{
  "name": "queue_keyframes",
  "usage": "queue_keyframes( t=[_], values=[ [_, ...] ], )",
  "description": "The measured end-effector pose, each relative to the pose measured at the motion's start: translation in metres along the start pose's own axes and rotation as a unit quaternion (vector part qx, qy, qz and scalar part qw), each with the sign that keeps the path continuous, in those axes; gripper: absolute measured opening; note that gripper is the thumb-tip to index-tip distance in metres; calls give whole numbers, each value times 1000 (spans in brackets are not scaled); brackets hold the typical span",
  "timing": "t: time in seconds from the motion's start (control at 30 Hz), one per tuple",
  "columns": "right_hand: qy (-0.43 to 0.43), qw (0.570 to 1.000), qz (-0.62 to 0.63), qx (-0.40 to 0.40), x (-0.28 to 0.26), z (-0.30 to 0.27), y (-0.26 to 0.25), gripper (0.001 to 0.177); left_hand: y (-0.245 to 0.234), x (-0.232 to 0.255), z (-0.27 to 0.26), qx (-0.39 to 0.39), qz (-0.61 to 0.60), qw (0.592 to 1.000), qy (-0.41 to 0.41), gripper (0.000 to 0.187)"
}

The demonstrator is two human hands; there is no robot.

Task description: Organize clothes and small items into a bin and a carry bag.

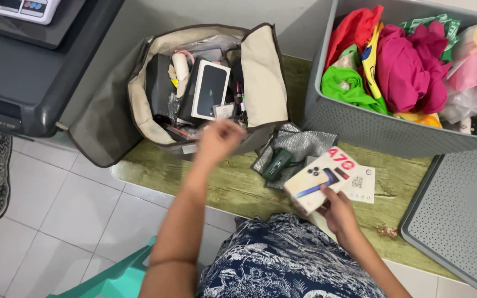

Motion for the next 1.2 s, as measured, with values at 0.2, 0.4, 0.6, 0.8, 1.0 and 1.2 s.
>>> queue_keyframes(
  t=[0.2, 0.4, 0.6, 0.8, 1.0, 1.2],
  values=[
    [-96, 989, 72, 84, 20, 58, -44, 71, -95, -84, 112, 258, 142, 956, -11, 26],
    [-193, 970, -18, 145, 3, 45, -60, 77, -92, -157, 168, 193, 204, 939, -200, 52],
    [-253, 950, -55, 173, -8, 27, -78, 71, -71, -116, 155, 94, 234, 949, -188, 48],
    [-263, 945, -73, 177, -21, 15, -69, 71, -98, -48, 134, 169, 280, 939, -107, 45],
    [-271, 942, -104, 167, -26, 6, -63, 70, -163, -3, 105, 247, 176, 950, -73, 43],
    [-236, 953, -93, 164, -24, 3, -61, 66, -207, -6, 89, 253, 31, 966, -34, 36]
  ],
)
Point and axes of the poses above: each hand's wrist, its own z-axis towards the middle knuckle, its own y-axis out of the palm, x = y × z, the point moved 9 cm from there along z, towards the middle knuckle, and after that the axes turned 13 degrees about -y, right-handed, at the moved point
